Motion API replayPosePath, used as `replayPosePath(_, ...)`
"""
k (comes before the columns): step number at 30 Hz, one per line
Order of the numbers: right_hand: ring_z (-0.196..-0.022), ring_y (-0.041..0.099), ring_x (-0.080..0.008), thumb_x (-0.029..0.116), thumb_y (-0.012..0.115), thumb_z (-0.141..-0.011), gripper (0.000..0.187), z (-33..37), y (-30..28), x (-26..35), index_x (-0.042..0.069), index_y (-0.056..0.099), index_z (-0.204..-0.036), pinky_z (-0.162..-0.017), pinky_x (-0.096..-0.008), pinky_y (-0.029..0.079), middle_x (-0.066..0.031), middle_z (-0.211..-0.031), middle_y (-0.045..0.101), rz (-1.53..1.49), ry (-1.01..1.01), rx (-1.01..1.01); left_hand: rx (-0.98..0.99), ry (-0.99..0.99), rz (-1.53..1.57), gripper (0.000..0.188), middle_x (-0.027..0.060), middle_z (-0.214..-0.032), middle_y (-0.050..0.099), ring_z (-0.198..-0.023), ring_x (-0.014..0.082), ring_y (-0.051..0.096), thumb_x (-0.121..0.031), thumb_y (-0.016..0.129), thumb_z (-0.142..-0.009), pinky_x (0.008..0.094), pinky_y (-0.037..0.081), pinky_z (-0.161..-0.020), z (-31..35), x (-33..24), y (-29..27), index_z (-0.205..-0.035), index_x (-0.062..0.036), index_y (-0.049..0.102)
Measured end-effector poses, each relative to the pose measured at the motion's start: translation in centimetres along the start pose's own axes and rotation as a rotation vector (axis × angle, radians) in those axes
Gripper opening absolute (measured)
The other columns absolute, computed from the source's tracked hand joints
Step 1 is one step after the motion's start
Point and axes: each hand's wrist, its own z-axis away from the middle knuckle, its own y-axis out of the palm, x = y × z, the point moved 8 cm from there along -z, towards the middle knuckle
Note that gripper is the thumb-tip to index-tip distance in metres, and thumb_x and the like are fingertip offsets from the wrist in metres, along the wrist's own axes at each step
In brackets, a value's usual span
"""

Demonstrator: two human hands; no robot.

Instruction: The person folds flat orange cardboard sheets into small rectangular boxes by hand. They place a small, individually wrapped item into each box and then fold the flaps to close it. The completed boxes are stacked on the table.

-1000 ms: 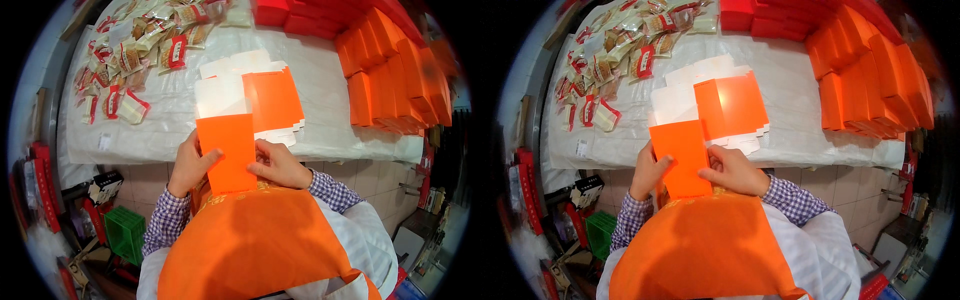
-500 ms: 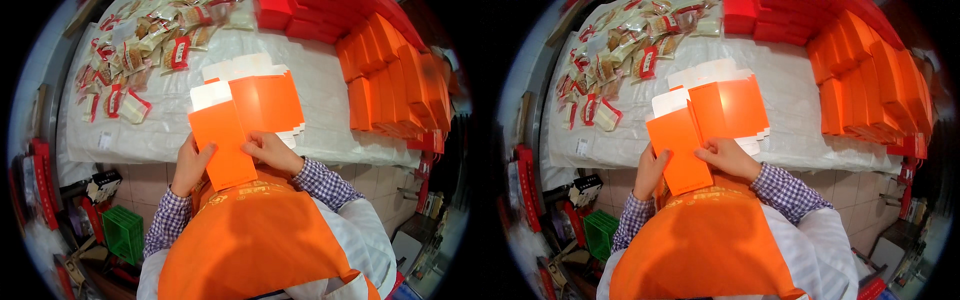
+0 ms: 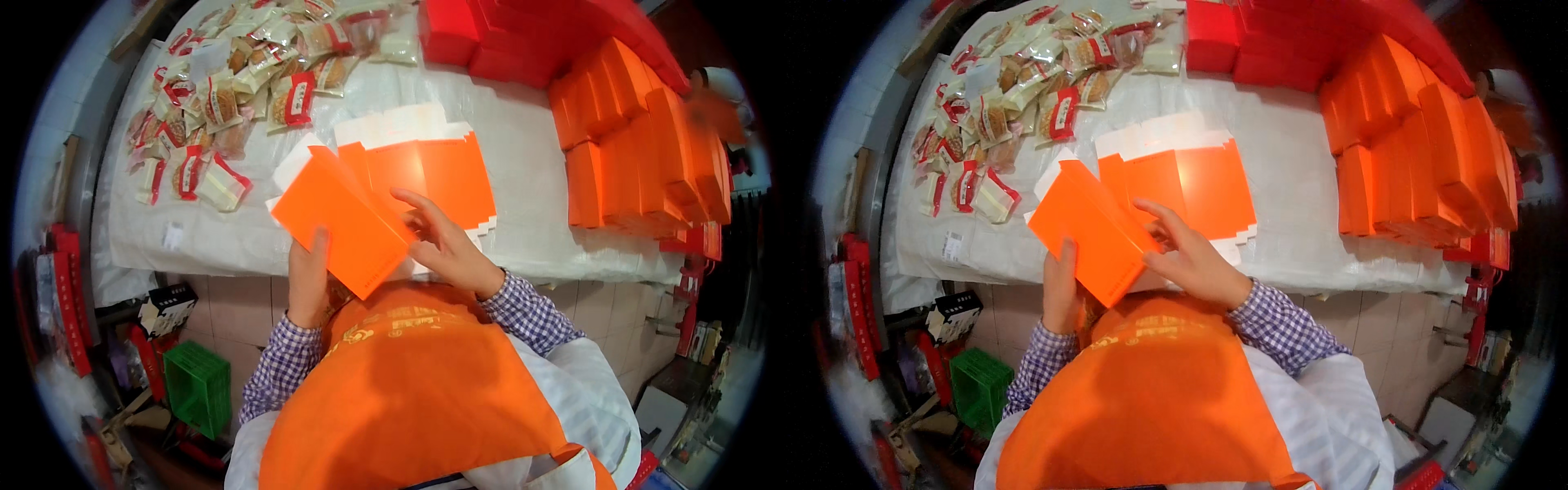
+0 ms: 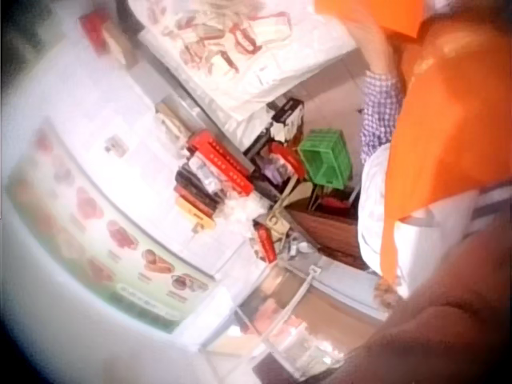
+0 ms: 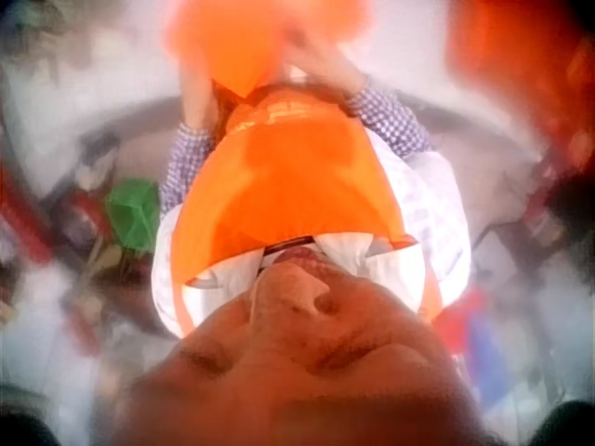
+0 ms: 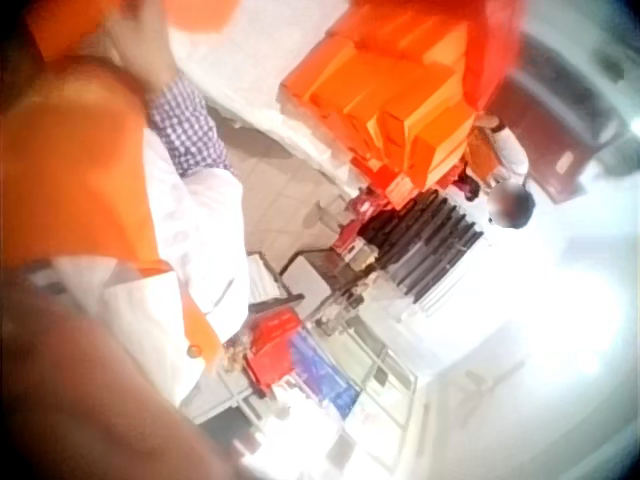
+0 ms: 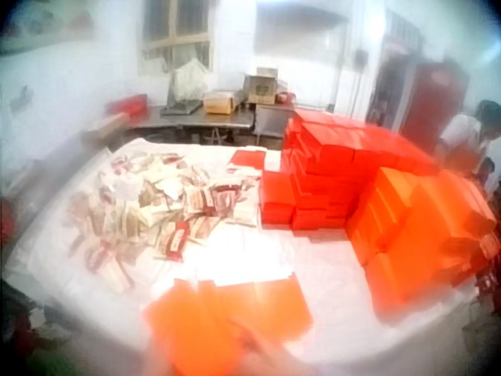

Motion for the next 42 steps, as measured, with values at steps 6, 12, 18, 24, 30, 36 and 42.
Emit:
replayPosePath(6,-0.125,0.056,-0.0253,0.012,0.059,-0.094,0.068,-1.3,-2.2,3.2,0.009,0.031,-0.157,-0.102,-0.038,0.048,-0.0164,-0.141,0.051,0.111,-0.258,-0.13,0.057,0.201,-0.517,0.066,0.0197,-0.117,0.068,-0.108,0.0289,0.068,-0.021,0.082,-0.083,0.0395,0.055,-0.09,0.8,-2.0,1.1,-0.132,0.005,0.047)
replayPosePath(12,-0.12,0.059,-0.0252,0.008,0.055,-0.098,0.053,-3.2,-0.5,3.2,0.007,0.041,-0.149,-0.102,-0.0383,0.048,-0.0143,-0.14,0.052,0.191,-0.357,-0.185,0.104,0.314,-0.571,0.084,0.0249,-0.127,0.061,-0.114,0.0351,0.064,-0.027,0.079,-0.086,0.0419,0.053,-0.094,1.7,-1.2,1.2,-0.145,0.0052,0.029)
replayPosePath(18,-0.11,0.06,-0.0242,0.005,0.055,-0.095,0.047,-3.2,1.6,2.1,0.006,0.051,-0.142,-0.096,-0.0362,0.05,-0.0138,-0.126,0.057,0.185,-0.351,-0.165,-0.031,0.635,-0.311,0.1,0.0267,-0.147,0.041,-0.131,0.0358,0.049,-0.06,0.05,-0.099,0.0431,0.041,-0.108,3.2,-2.2,0.7,-0.157,0.0058,0.001)
replayPosePath(24,-0.108,0.058,-0.0264,0.008,0.052,-0.095,0.046,-2.9,2.5,1.4,0.007,0.053,-0.14,-0.095,-0.0369,0.049,-0.0145,-0.122,0.057,0.231,-0.392,-0.149,-0.042,0.608,-0.264,0.087,0.0238,-0.144,0.045,-0.128,0.033,0.05,-0.063,0.032,-0.103,0.041,0.04,-0.108,2.9,-1.1,-0.1,-0.154,0.0069,0.023)
replayPosePath(30,-0.108,0.057,-0.0252,0.026,0.048,-0.102,0.04,-2.6,3.0,1.7,0.003,0.055,-0.135,-0.094,-0.037,0.047,-0.0139,-0.121,0.058,0.325,-0.386,-0.137,-0.052,0.611,-0.428,0.064,0.0211,-0.115,0.06,-0.106,0.0325,0.059,-0.046,0.026,-0.109,0.0384,0.046,-0.093,2.1,-2.9,-0.6,-0.127,0.0049,0.059)
replayPosePath(36,-0.098,0.059,-0.027,0.018,0.051,-0.099,0.024,-3.1,2.3,2.4,0.003,0.061,-0.115,-0.086,-0.0368,0.049,-0.0126,-0.109,0.06,0.417,-0.363,-0.147,-0.057,0.636,-0.372,0.053,0.017,-0.104,0.06,-0.092,0.0286,0.06,-0.038,0.032,-0.11,0.036,0.047,-0.084,2.3,-4.8,0.6,-0.118,0.0024,0.065)
replayPosePath(42,-0.092,0.057,-0.0317,0.008,0.052,-0.094,0.011,-2.6,2.1,3.5,0.002,0.059,-0.101,-0.081,-0.0378,0.049,-0.0142,-0.098,0.057,0.553,-0.41,-0.217,0.027,0.671,-0.339,0.043,0.0141,-0.098,0.06,-0.084,0.0265,0.058,-0.034,0.041,-0.108,0.034,0.047,-0.074,2.0,-3.7,0.0,-0.106,0.0008,0.066)
